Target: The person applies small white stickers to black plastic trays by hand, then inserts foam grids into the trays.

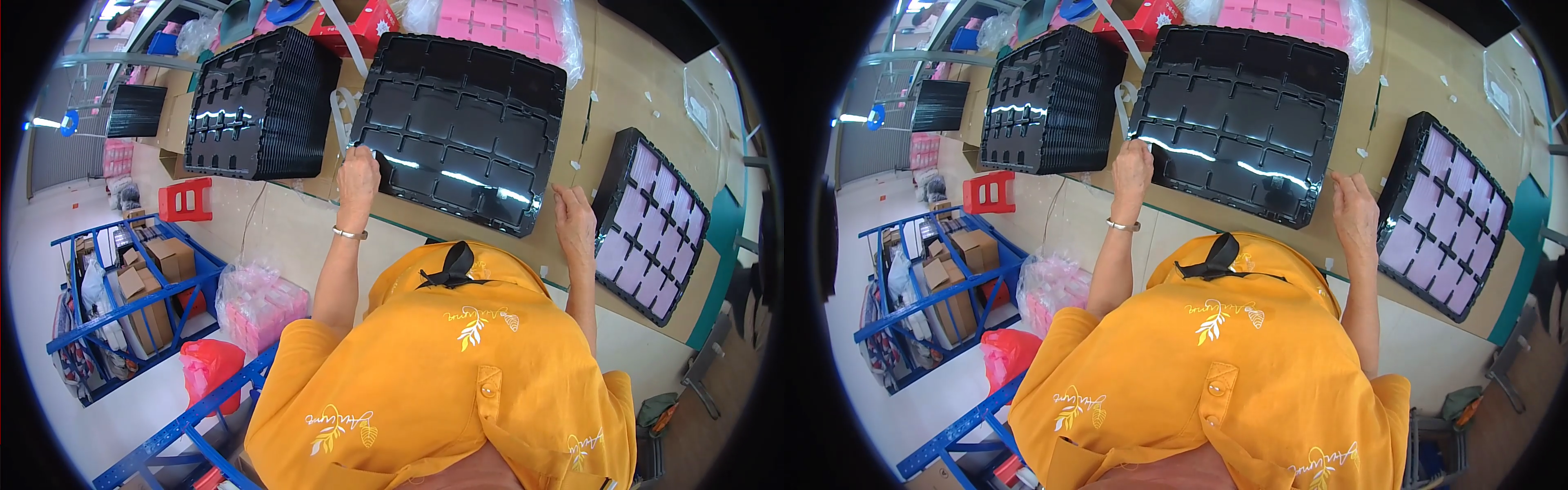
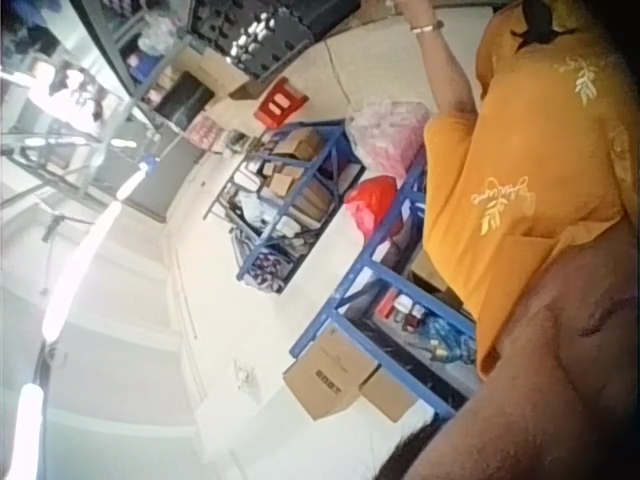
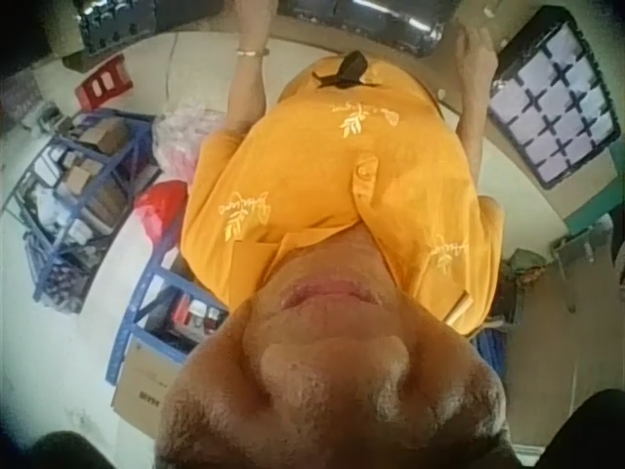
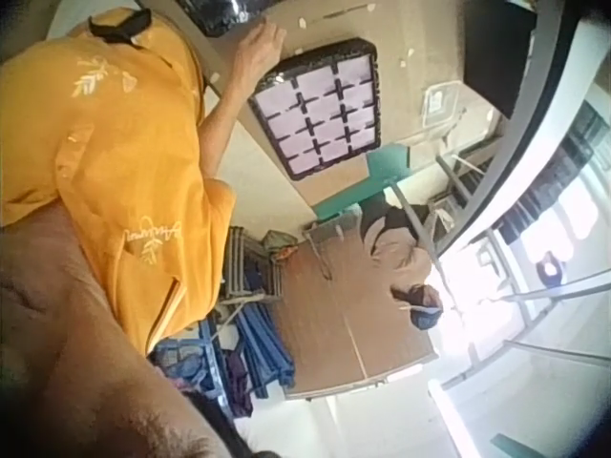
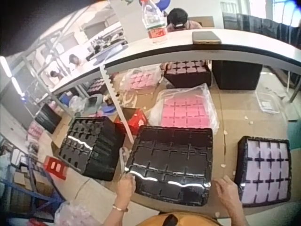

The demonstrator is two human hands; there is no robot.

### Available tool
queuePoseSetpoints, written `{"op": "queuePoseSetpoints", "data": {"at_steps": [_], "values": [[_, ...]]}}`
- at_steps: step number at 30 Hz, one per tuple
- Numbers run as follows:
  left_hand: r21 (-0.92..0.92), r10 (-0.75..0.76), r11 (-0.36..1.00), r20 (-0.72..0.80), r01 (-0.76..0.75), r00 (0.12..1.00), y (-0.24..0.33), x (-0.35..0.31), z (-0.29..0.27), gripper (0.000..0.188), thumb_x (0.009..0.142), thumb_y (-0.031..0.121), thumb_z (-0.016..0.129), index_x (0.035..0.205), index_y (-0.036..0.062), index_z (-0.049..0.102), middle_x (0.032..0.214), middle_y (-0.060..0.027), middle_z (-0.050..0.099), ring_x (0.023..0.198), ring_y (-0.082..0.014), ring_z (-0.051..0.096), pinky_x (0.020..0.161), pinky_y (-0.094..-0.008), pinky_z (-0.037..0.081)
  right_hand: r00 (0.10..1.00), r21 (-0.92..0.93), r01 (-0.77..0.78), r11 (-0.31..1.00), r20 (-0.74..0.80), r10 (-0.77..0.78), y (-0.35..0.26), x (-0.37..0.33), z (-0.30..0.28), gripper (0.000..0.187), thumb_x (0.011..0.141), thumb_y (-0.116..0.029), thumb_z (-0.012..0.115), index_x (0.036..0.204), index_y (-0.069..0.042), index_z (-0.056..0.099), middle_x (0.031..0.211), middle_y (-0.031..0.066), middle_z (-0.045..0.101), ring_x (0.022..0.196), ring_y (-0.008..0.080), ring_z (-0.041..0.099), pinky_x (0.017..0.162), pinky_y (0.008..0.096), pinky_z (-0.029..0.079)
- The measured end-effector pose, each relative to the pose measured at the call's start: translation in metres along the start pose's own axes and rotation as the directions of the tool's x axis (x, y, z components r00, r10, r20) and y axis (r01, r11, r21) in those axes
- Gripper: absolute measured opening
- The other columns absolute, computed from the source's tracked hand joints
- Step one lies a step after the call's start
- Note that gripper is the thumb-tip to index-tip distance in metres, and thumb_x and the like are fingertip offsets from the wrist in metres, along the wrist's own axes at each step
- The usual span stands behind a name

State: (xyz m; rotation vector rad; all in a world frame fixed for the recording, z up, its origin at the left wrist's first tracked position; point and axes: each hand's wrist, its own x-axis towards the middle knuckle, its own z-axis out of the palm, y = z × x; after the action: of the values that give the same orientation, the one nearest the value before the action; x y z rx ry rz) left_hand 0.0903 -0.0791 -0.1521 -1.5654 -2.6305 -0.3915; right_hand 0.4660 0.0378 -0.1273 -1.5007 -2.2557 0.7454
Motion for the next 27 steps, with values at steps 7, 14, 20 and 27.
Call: {"op": "queuePoseSetpoints", "data": {"at_steps": [7,14,20,27], "values": [[-0.04,0.017,0.999,-0.003,-0.017,1.0,0.0,0.003,-0.005,0.005,0.085,0.004,0.057,0.083,-0.001,0.058,0.086,-0.021,0.062,0.077,-0.0404,0.064,0.067,-0.0475,0.054,1.0,-0.004,-0.011,1.0,-0.003,0.011,0.0,-0.002,-0.001,0.017,0.094,-0.009,0.057,0.108,-0.005,0.067,0.092,0.0132,0.058,0.083,0.0319,0.063,0.074,0.0398,0.051],[-0.292,0.002,0.956,0.023,0.005,1.0,-0.011,-0.002,-0.012,0.013,0.086,0.002,0.058,0.093,0.0023,0.068,0.083,-0.0193,0.063,0.076,-0.0377,0.064,0.068,-0.0443,0.053,0.999,0.017,0.03,0.999,-0.041,-0.029,0.003,-0.005,0.0,0.017,0.094,-0.009,0.057,0.107,-0.005,0.067,0.092,0.0137,0.059,0.081,0.0326,0.063,0.073,0.04,0.051],[-0.003,0.187,0.982,0.064,-0.188,0.98,0.006,-0.011,-0.02,0.024,0.083,0.0,0.06,0.102,0.0081,0.073,0.083,-0.0141,0.06,0.074,-0.0329,0.066,0.066,-0.0423,0.054,0.999,0.017,0.035,0.999,-0.021,-0.035,0.002,-0.005,0.003,0.017,0.093,-0.009,0.057,0.107,-0.005,0.067,0.092,0.0131,0.059,0.082,0.0324,0.063,0.072,0.0402,0.052],[0.057,0.182,0.98,0.143,-0.192,0.973,0.006,-0.013,-0.029,0.024,0.082,-0.001,0.06,0.102,0.0057,0.072,0.086,-0.0174,0.062,0.076,-0.0371,0.066,0.067,-0.0432,0.055,0.999,0.002,0.037,0.999,-0.031,-0.037,0.002,-0.006,0.002,0.018,0.093,-0.008,0.057,0.108,-0.006,0.067,0.092,0.0126,0.06,0.081,0.0314,0.064,0.071,0.0397,0.053]]}}
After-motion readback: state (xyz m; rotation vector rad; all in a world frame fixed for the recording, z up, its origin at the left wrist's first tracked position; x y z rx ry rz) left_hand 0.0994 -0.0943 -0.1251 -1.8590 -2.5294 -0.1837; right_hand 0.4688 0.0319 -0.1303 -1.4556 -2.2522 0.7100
